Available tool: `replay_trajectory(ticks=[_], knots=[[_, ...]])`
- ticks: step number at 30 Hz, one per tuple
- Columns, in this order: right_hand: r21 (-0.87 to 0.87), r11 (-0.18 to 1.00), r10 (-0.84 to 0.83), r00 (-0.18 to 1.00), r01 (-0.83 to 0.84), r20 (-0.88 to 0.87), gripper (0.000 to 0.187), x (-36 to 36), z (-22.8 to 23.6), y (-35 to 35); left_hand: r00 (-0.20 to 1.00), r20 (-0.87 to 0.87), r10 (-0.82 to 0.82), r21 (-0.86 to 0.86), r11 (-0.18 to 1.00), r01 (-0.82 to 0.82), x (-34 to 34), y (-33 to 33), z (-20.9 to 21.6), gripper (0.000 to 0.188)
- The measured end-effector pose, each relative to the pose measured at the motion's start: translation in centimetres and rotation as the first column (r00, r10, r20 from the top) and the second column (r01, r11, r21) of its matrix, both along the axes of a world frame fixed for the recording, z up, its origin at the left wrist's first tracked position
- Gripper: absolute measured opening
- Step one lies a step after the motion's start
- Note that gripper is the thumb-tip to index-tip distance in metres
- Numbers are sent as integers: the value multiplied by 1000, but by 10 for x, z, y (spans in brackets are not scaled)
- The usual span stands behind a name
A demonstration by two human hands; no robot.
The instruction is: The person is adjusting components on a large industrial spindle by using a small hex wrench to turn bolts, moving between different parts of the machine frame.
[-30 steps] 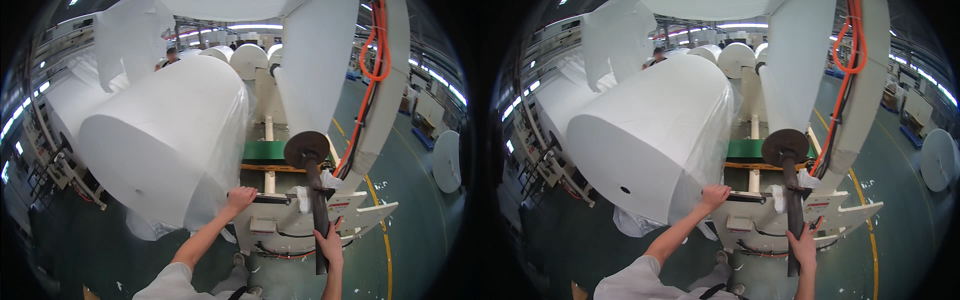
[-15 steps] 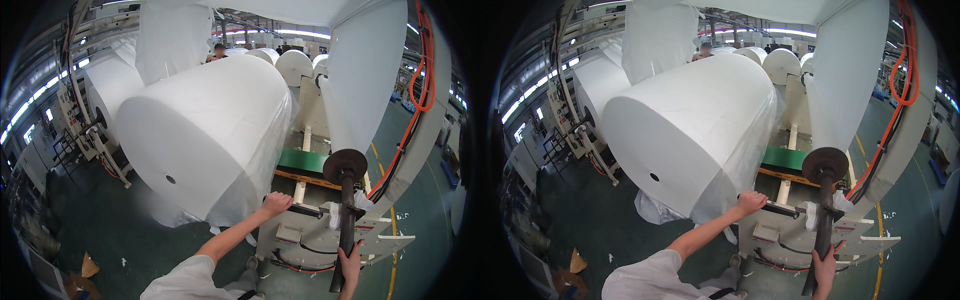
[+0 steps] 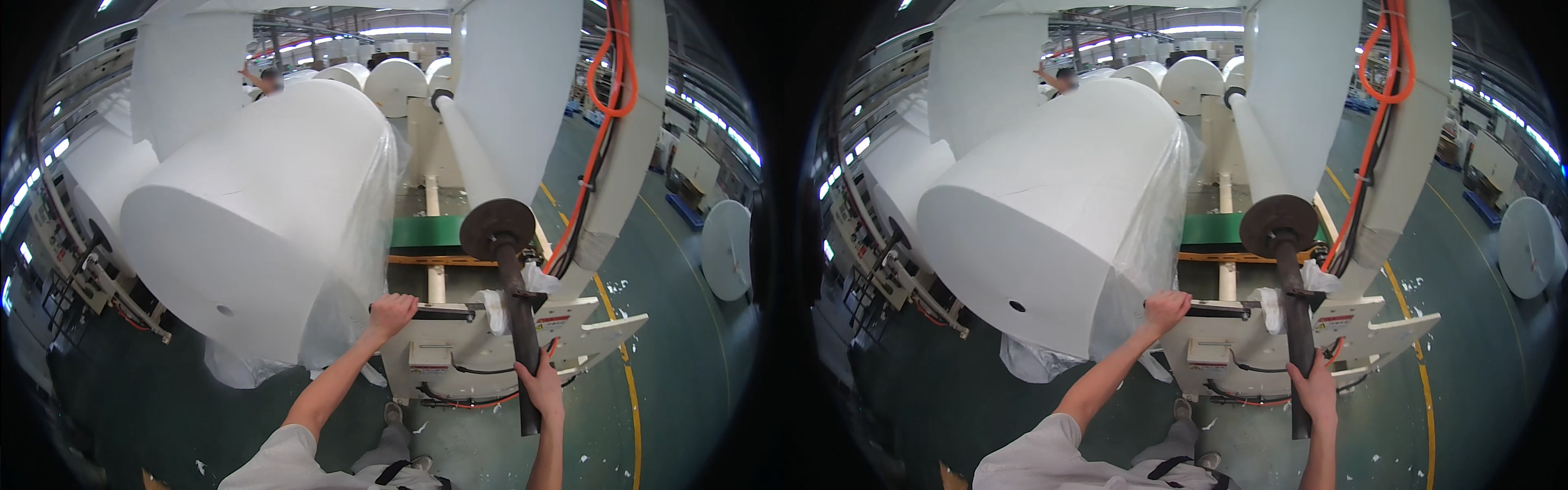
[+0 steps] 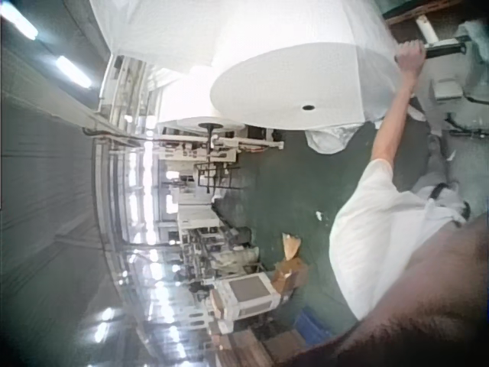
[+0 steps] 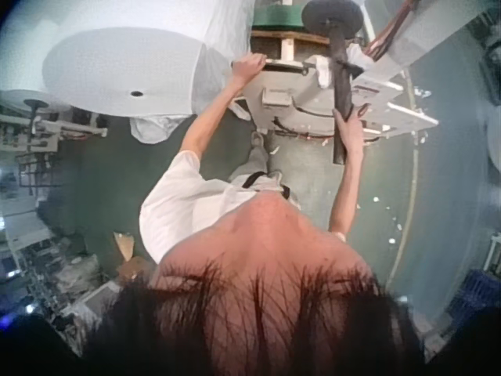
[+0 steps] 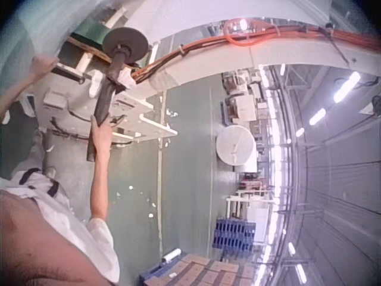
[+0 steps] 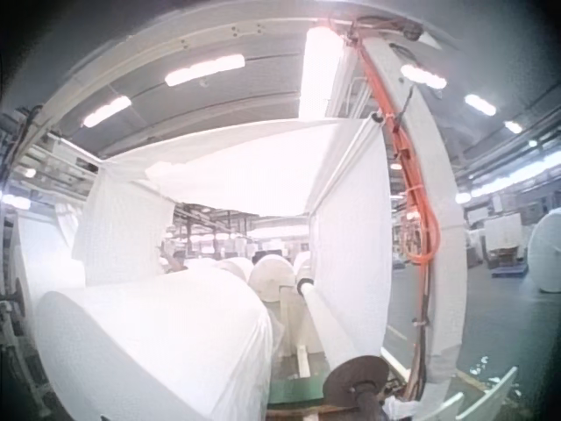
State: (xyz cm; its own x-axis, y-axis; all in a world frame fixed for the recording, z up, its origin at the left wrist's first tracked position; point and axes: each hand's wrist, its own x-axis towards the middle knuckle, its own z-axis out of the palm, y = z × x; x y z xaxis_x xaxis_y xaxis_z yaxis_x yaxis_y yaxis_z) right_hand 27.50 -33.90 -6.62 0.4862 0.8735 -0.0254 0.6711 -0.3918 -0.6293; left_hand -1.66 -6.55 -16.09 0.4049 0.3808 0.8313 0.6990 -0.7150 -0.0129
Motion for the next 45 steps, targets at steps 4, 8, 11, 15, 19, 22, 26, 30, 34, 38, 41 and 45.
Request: replay_trajectory(ticks=[4,8,11,15,19,22,26,30,34,38,41,45], knots=[[14,1000,-8,1000,9,-19,85,6,-5,-2,1000,-18,4,-32,999,-5,5,-4,7,24],[29,1000,1,1000,-1,-1,85,7,-8,-3,999,-45,20,18,1000,-19,4,-3,8,26],[42,999,10,1000,-9,-27,85,5,-5,-3,998,-44,34,10,999,-33,3,-2,4,26],[35,999,17,999,-16,-33,86,6,-6,-3,999,-40,33,1,999,-33,3,-2,4,26],[28,1000,15,1000,-14,-26,86,8,-8,-3,999,-42,23,16,1000,-23,4,-3,8,26],[30,999,14,1000,-13,-27,85,4,-4,-3,998,-55,27,29,999,-25,3,-4,9,26],[64,998,22,999,-20,-31,84,6,-7,-3,998,-54,29,32,999,-27,3,-3,8,25],[35,999,7,1000,-7,-1,84,5,-4,-3,998,-57,31,39,999,-29,4,-3,9,25],[0,1000,3,1000,-3,-31,85,3,2,-3,998,-61,34,41,999,-31,3,-3,8,26],[27,1000,7,1000,-6,-8,83,4,-2,-3,997,-63,36,45,998,-33,3,-3,9,25],[40,999,13,1000,-13,-2,83,7,-7,-3,998,-62,32,44,999,-29,4,-4,10,25],[35,999,17,1000,-17,2,84,5,-6,-3,997,-63,33,40,999,-30,3,-5,11,25]])
